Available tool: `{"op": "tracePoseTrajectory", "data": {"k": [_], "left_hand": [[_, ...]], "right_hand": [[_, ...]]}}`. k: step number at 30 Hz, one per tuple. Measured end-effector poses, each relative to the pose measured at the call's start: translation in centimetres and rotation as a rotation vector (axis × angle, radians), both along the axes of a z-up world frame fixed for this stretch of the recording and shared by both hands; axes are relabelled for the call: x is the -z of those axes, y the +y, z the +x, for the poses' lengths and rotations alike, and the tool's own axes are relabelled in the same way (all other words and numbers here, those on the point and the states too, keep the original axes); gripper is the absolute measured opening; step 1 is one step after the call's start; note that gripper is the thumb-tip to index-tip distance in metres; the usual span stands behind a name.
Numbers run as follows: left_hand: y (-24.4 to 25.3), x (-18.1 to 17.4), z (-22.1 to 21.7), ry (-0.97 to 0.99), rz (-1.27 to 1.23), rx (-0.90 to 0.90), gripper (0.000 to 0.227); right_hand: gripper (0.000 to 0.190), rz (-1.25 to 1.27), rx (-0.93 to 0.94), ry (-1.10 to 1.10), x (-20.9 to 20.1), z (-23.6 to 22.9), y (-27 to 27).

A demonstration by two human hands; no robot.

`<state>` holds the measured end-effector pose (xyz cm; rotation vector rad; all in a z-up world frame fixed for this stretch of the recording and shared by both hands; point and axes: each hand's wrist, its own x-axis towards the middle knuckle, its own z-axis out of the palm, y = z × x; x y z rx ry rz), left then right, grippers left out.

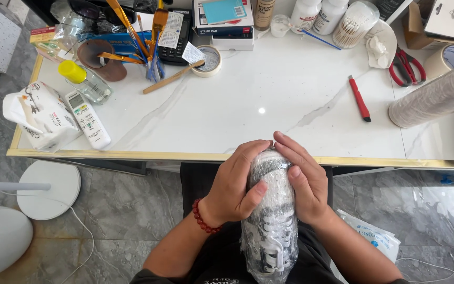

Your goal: The person takes a sneaker from a shelf, places it on plastic wrap film, and wraps the shoe by rolling it in the film while turning it. They use a utility knife to cut the film from the roll, then press and smooth the wrapped shoe by hand.

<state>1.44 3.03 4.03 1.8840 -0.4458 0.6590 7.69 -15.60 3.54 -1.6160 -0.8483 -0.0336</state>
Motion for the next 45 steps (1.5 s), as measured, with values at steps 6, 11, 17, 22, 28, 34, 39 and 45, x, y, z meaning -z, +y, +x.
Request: {"op": "tracePoseTrajectory", "data": {"k": [6,11,17,22,28,34,39,45], "left_hand": [[0.9,0.7,0.4,-0.008,0.039,0.081,0.057],[1.8,0.8,2.0,0.228,-0.411,0.389,0.066],[2.1,1.2,3.2,0.4,-0.588,0.654,0.056],[4.3,4.2,6.0,0.459,-0.627,0.753,0.045],[7.9,5.5,4.3,0.504,-0.389,0.461,0.04],[8.7,8.4,3.4,0.481,-1.033,0.057,0.025],[6.4,9.9,3.4,0.35,-1.035,-0.048,0.023],[6.8,4.9,1.7,0.455,-0.508,0.084,0.041]], "right_hand": [[0.037,0.062,-0.029,-0.08,0.3,-0.1,-0.1],[0.034,0.015,0.033,-0.305,0.1,-0.3,0.0],[0.043,-0.179,0.179,-0.545,-0.5,-0.5,-0.6],[0.071,-0.398,0.001,-0.49,0.6,-0.8,-1.8],[0.089,-0.114,-0.293,0.32,7.1,-5.9,-5.9],[0.131,0.198,-0.277,0.788,12.4,-9.0,-8.2],[0.124,0.193,0.396,0.206,8.2,-2.4,-5.9],[0.105,0.024,0.43,0.238,4.6,1.0,-6.5]]}}
